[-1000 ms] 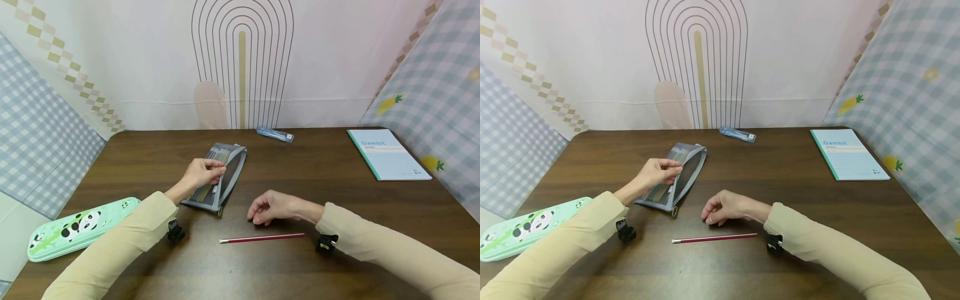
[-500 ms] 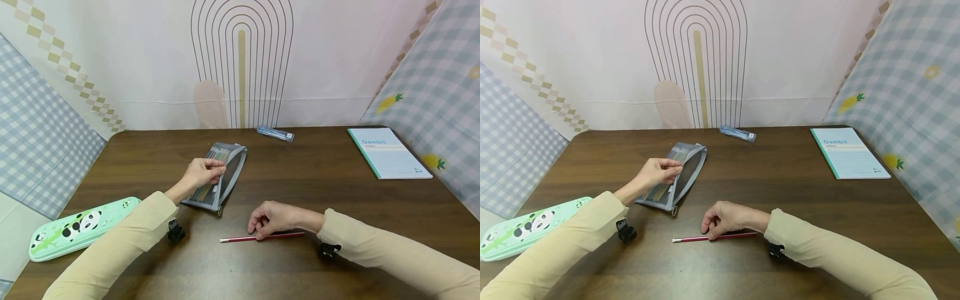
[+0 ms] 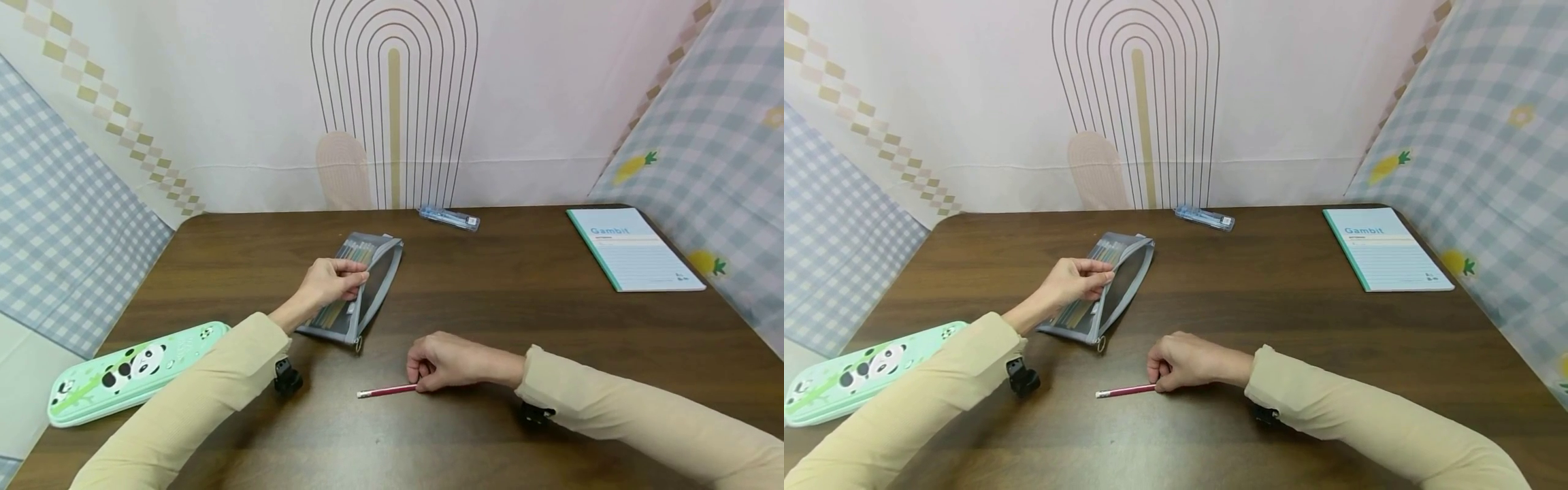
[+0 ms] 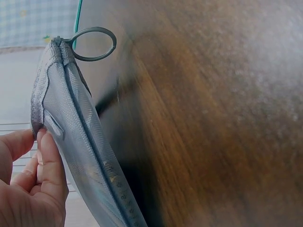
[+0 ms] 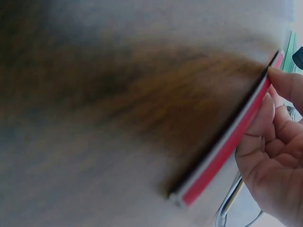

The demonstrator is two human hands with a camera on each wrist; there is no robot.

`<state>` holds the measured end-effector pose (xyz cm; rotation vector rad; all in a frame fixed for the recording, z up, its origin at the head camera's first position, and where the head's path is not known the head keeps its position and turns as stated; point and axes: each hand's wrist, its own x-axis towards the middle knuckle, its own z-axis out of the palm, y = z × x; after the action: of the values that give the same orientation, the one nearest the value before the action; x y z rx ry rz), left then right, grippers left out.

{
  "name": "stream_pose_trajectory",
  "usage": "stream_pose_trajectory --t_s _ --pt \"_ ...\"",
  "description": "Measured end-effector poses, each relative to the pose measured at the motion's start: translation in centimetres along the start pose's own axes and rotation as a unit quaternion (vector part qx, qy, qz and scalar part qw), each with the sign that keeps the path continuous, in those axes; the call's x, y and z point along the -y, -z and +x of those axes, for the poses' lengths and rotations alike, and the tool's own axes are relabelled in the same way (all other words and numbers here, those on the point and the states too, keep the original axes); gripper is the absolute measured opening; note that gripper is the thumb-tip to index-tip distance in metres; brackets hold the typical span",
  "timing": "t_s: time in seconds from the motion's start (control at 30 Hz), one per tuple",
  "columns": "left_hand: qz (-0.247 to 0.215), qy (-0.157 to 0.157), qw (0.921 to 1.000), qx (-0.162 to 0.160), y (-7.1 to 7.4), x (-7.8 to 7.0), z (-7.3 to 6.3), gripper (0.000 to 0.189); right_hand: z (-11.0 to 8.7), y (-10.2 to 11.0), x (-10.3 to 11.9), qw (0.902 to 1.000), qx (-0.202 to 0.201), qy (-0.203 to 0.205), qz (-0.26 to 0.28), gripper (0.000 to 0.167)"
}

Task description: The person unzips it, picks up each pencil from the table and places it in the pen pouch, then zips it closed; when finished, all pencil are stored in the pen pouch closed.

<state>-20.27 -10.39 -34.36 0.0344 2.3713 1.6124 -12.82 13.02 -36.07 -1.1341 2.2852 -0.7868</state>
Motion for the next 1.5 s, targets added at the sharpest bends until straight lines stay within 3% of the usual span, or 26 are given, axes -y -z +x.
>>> stream_pose_trajectory --t_s 0.13,0.2,0.33,0.4,0.53,0.63,0.73,0.87,1.1,1.27,1.5 --pt "-0.001 0.000 1.0000 0.004 0.0 0.2 0.1 0.030 0.0 -0.1 0.0 0.9996 -0.025 0.005 -0.013 0.007" --pt "-0.001 -0.001 1.0000 0.006 0.0 0.2 0.1 0.031 0.0 0.1 -0.1 0.9986 -0.052 0.009 0.006 0.007" --pt "-0.003 -0.003 1.0000 0.007 0.0 0.2 0.2 0.030 0.4 1.1 -0.1 0.9858 -0.121 -0.006 0.116 0.002" --pt "-0.005 -0.004 1.0000 0.006 0.0 0.1 0.2 0.030 0.8 1.7 -0.1 0.9672 -0.155 -0.044 0.197 0.005" --pt "-0.005 -0.004 1.0000 0.004 0.0 0.1 0.2 0.030 2.1 2.6 -0.7 0.9067 -0.194 -0.134 0.350 0.023" --pt "-0.003 -0.004 1.0000 0.003 0.1 0.2 0.2 0.031 3.4 2.9 -1.3 0.8691 -0.187 -0.176 0.422 0.031" --pt "-0.002 -0.004 1.0000 0.004 0.1 0.2 0.2 0.031 5.0 3.3 -1.7 0.8433 -0.175 -0.200 0.467 0.032" --pt "-0.003 0.000 1.0000 0.005 0.0 0.1 0.2 0.031 7.2 3.9 -2.3 0.8288 -0.165 -0.215 0.489 0.027" --pt "0.004 0.006 1.0000 0.005 0.0 -0.1 0.2 0.030 10.1 4.5 -2.4 0.8219 -0.173 -0.234 0.490 0.028" --pt "0.005 0.004 1.0000 0.005 0.0 -0.1 0.2 0.030 11.3 4.6 -2.4 0.8119 -0.181 -0.240 0.500 0.036" --pt "-0.004 -0.003 0.9999 0.009 0.0 0.0 0.3 0.032 12.1 4.3 -2.1 0.7928 -0.189 -0.237 0.529 0.018"
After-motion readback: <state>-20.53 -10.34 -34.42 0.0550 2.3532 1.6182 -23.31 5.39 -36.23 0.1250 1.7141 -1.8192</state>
